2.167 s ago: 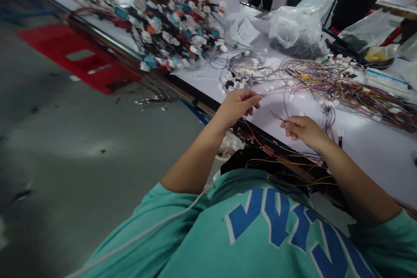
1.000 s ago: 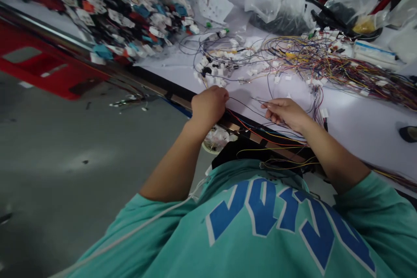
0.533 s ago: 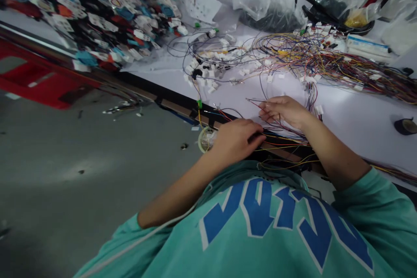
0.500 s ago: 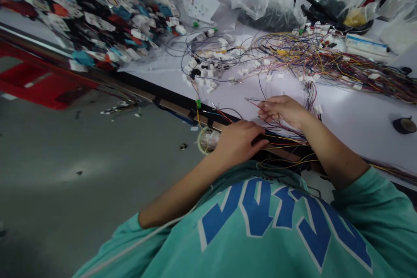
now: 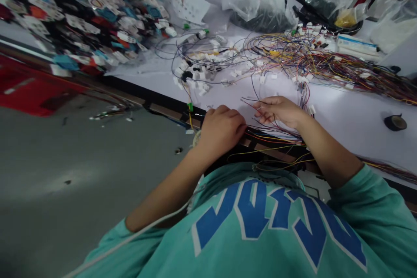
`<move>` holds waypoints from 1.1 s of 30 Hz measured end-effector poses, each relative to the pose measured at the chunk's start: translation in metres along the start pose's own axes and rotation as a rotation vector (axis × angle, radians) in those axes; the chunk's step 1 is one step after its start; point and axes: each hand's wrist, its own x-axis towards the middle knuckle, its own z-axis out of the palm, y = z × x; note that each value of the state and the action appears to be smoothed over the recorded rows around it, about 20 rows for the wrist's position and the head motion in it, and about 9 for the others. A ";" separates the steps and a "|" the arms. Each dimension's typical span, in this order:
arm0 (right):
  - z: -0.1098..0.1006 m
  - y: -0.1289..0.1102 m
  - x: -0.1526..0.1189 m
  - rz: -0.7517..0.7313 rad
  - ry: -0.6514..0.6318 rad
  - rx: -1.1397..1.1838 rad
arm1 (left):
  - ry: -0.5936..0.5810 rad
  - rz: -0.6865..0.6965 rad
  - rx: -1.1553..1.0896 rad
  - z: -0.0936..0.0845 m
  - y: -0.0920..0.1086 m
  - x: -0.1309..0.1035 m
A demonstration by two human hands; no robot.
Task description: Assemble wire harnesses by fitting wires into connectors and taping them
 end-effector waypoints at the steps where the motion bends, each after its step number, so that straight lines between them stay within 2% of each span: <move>1: -0.001 0.000 0.000 0.010 0.000 -0.001 | -0.018 -0.014 0.007 -0.001 -0.001 0.001; 5: -0.004 -0.002 -0.003 0.010 -0.002 -0.007 | -0.076 -0.071 0.037 -0.004 0.000 0.005; 11: -0.005 -0.005 -0.007 0.007 0.013 -0.025 | -0.038 -0.107 0.087 -0.002 0.007 0.007; 16: -0.007 -0.003 -0.006 -0.013 0.001 -0.040 | -0.116 -0.084 0.104 -0.006 0.011 0.006; 21: -0.011 0.002 -0.001 -0.089 -0.015 -0.057 | -0.017 -0.110 0.084 -0.009 0.010 0.005; 26: -0.012 0.002 0.001 -0.137 -0.022 -0.109 | 0.040 -0.201 -0.035 -0.008 0.007 0.005; 33: -0.012 -0.001 -0.001 -0.129 -0.063 -0.115 | 0.098 -0.296 -0.361 0.000 0.003 0.005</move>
